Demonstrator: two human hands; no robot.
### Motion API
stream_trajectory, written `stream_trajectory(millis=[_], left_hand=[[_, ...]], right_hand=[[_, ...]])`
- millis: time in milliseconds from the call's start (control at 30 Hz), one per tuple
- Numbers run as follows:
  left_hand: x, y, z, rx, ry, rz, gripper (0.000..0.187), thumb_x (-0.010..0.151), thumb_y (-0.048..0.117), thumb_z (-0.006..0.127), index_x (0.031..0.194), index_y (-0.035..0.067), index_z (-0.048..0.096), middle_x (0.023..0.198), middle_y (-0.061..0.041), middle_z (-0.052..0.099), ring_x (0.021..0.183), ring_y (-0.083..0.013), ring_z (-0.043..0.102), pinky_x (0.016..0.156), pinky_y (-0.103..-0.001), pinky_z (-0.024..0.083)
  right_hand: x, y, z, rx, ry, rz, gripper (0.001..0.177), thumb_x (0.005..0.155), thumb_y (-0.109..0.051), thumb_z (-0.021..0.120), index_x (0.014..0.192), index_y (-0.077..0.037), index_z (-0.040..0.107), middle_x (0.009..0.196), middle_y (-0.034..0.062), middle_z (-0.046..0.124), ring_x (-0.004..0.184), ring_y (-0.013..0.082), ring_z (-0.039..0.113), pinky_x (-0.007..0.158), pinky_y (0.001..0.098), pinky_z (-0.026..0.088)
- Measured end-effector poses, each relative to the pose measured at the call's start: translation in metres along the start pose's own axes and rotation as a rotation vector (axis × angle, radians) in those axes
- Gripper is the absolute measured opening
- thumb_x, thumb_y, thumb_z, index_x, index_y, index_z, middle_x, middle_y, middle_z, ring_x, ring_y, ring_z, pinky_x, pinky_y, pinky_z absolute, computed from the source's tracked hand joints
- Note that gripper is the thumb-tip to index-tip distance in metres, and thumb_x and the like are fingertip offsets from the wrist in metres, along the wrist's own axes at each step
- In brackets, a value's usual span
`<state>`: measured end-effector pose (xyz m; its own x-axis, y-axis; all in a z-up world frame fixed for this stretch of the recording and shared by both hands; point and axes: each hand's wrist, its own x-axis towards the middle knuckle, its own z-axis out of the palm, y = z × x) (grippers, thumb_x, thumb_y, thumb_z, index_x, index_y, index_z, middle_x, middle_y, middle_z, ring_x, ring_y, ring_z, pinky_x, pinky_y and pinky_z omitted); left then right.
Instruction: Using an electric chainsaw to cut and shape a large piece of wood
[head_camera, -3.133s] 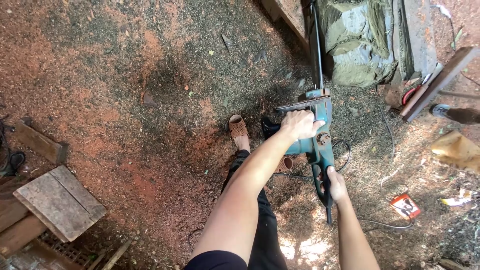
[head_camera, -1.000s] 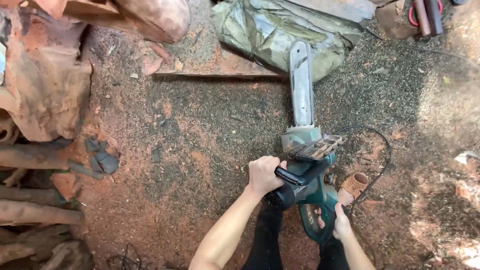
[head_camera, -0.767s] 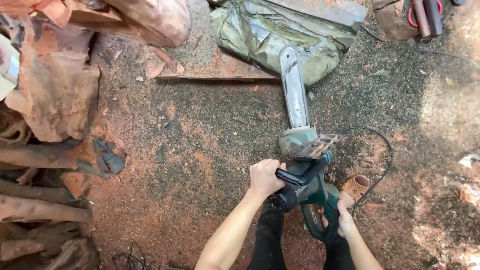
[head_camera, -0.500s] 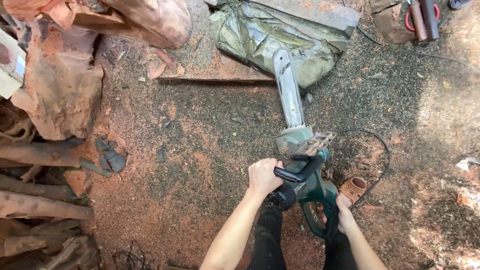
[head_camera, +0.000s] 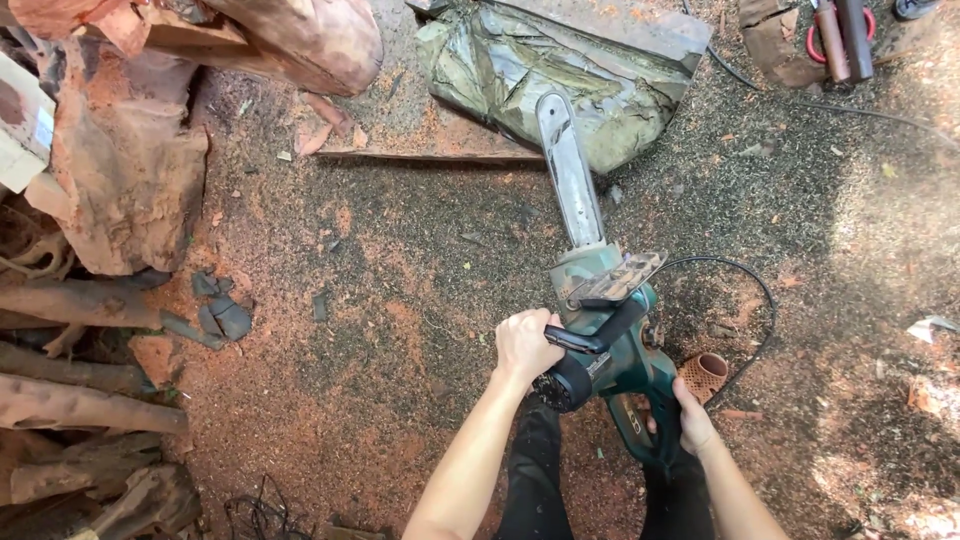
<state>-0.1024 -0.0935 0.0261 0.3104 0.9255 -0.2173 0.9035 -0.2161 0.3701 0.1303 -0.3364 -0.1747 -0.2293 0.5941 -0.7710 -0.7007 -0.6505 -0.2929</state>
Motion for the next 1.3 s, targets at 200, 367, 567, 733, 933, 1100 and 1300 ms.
stream_trajectory(millis=[200,367,567,733,933,1100,1300], left_hand=[[0.004,0.007,-0.010,-0.018,-0.047,-0.059,0.029,0.090,0.023,0.056,0.064,0.010,0.057,0.062,-0.005,0.065,0.055,-0.0332,0.066,0.054,-0.051,0.056],[0.008,0.009,-0.009,-0.040,-0.029,-0.064,0.024,0.082,0.022,0.058,0.061,0.013,0.056,0.063,-0.003,0.067,0.061,-0.0343,0.068,0.057,-0.050,0.055],[0.011,0.015,-0.015,-0.005,-0.161,-0.145,0.019,0.080,0.028,0.059,0.066,0.014,0.062,0.072,-0.003,0.072,0.070,-0.0365,0.070,0.065,-0.049,0.057],[0.012,0.015,-0.013,-0.010,-0.241,-0.179,0.012,0.071,0.027,0.066,0.078,0.019,0.070,0.084,0.000,0.075,0.083,-0.0325,0.071,0.073,-0.046,0.056],[0.013,0.016,-0.011,-0.020,-0.177,-0.161,0.010,0.069,0.025,0.064,0.074,0.016,0.067,0.080,-0.002,0.074,0.076,-0.0380,0.070,0.068,-0.048,0.056],[0.017,0.022,-0.016,0.001,-0.186,-0.175,0.019,0.081,0.029,0.058,0.072,0.014,0.065,0.081,-0.005,0.075,0.078,-0.0392,0.071,0.070,-0.051,0.057],[0.023,0.024,-0.020,-0.060,-0.074,-0.206,0.027,0.084,0.033,0.055,0.070,0.013,0.066,0.067,-0.011,0.068,0.073,-0.0418,0.073,0.067,-0.053,0.058]], right_hand=[[0.004,-0.007,-0.003,0.094,0.044,0.066,0.071,0.092,-0.062,0.059,0.105,0.008,0.064,0.084,0.0264,0.068,0.073,0.0417,0.069,0.069,0.0560,0.062],[0.004,-0.027,-0.007,0.074,-0.008,0.067,0.062,0.094,-0.051,0.058,0.123,0.004,0.062,0.092,0.0265,0.070,0.077,0.0396,0.069,0.073,0.0509,0.060],[0.012,-0.021,-0.006,-0.028,0.183,0.026,0.069,0.095,-0.067,0.055,0.124,-0.005,0.063,0.079,0.0222,0.068,0.062,0.0356,0.065,0.061,0.0471,0.058],[0.006,-0.043,0.013,-0.104,0.349,0.110,0.074,0.091,-0.064,0.049,0.139,-0.008,0.055,0.134,0.0178,0.061,0.120,0.0343,0.058,0.108,0.0468,0.045],[0.006,-0.041,0.006,-0.127,0.182,-0.062,0.068,0.097,-0.065,0.056,0.110,0.001,0.068,0.083,0.0236,0.072,0.075,0.0369,0.070,0.079,0.0487,0.059],[0.007,-0.049,0.010,-0.214,0.210,-0.149,0.062,0.096,-0.058,0.055,0.121,-0.002,0.066,0.114,0.0183,0.070,0.101,0.0330,0.067,0.093,0.0457,0.055],[-0.048,-0.082,0.132,-0.229,0.474,-0.372,0.054,0.094,-0.062,0.071,0.105,-0.015,0.047,0.099,0.0056,0.048,0.105,0.0202,0.058,0.108,0.0488,0.040]])
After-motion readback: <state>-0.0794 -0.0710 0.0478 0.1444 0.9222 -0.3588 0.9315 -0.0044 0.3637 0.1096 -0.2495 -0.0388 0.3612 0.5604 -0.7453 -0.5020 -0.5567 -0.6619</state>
